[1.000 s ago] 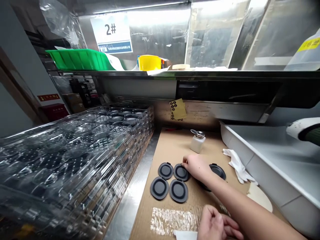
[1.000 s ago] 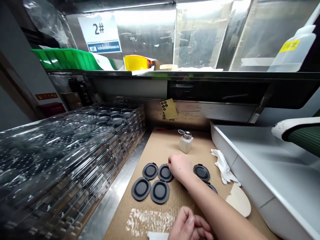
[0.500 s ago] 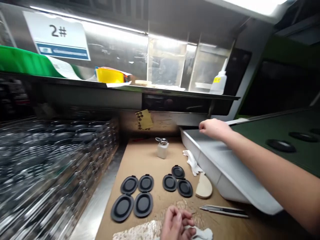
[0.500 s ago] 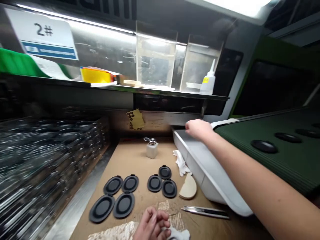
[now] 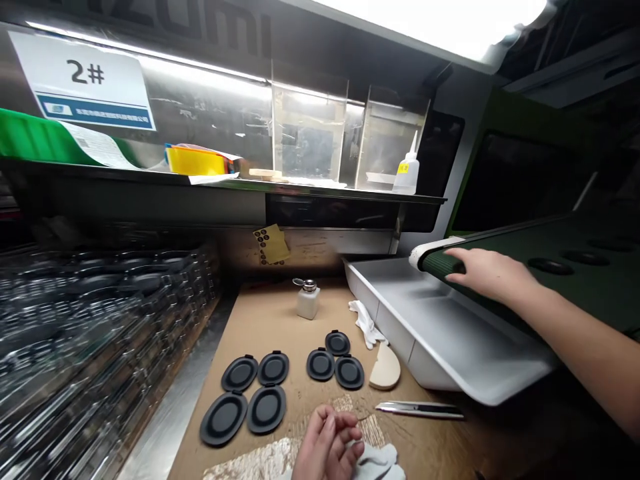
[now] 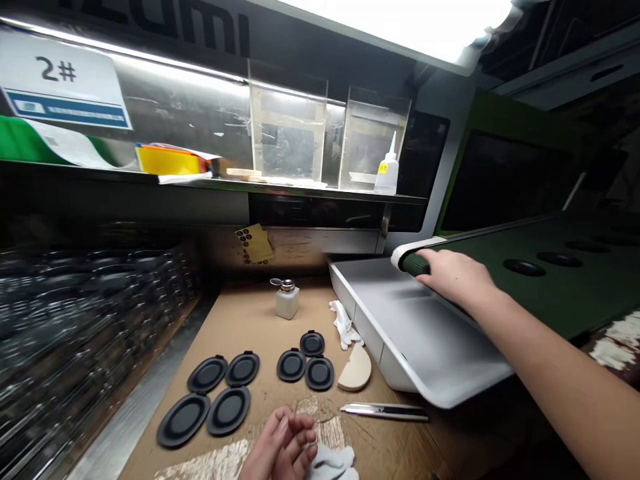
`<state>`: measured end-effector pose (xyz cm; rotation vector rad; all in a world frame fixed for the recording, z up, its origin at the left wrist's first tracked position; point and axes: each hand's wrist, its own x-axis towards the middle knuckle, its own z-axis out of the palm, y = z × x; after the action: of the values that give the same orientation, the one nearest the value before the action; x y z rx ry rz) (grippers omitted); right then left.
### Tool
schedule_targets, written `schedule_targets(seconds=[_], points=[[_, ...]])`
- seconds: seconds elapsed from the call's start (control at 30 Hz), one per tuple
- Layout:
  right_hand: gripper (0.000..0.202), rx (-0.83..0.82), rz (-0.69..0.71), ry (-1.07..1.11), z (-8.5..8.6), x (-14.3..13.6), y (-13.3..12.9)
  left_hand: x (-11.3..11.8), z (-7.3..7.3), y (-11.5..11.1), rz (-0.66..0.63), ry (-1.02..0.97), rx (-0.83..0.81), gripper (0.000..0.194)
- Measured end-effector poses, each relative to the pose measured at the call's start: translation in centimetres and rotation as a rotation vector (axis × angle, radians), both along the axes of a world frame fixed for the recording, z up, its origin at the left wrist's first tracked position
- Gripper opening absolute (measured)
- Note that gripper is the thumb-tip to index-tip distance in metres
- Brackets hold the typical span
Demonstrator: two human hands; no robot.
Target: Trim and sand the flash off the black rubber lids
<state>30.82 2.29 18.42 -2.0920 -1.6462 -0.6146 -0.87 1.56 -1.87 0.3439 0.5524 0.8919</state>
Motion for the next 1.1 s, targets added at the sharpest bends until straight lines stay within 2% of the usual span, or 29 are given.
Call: schedule_targets(seconds=[0.1,0.2,0.27,0.3,0.37,0.47,0.57,0.67,0.77,0.9,1.0,1.1], points=[[0.05,-0.166,0.167,-0.027,-3.0,-8.3,-0.4,-0.1,-0.2,-0.1,-0.019,-0.071,-0.047,0.027],[0.057,-0.306,0.407,-0.037,-6.7,-16.2,-1.7,-0.1,-0.3,-0.2,-0.054,-0.155,-0.095,0.045],[0.06,-0.383,0.51,-0.028,-8.9,-19.0,-2.2,-0.2,-0.2,-0.4,-0.051,-0.192,-0.101,0.047],[0.057,-0.409,0.526,-0.017,-9.9,-19.4,-2.1,-0.2,-0.2,-0.4,-0.037,-0.201,-0.108,0.045],[0.044,-0.439,0.488,0.011,-11.6,-18.6,-1.5,-0.2,0.0,-0.5,-0.008,-0.205,-0.129,0.041],[0.029,-0.465,0.344,0.048,-14.2,-15.2,-0.1,-0.2,0.2,-0.6,-0.001,-0.196,-0.144,0.049],[0.029,-0.495,0.256,0.068,-16.8,-12.4,0.4,-0.2,0.3,-0.7,-0.007,-0.195,-0.142,0.058],[0.034,-0.503,0.246,0.089,-18.6,-11.2,0.2,-0.2,0.4,-0.9,-0.012,-0.218,-0.15,0.06],[0.032,-0.483,0.249,0.129,-19.2,-10.8,0.0,-0.2,0.6,-1.1,-0.02,-0.245,-0.144,0.055],[0.036,-0.4,0.296,0.212,-18.6,-9.8,-1.3,-0.3,0.7,-1.2,-0.03,-0.269,-0.129,0.042],[0.049,-0.254,0.421,0.369,-18.7,-9.1,-3.9,-0.2,0.5,-1.2,-0.012,-0.282,-0.107,0.038],[0.047,-0.172,0.448,0.428,-20.2,-9.6,-7.0,-0.1,0.4,-1.4,0.007,-0.258,-0.064,0.036]])
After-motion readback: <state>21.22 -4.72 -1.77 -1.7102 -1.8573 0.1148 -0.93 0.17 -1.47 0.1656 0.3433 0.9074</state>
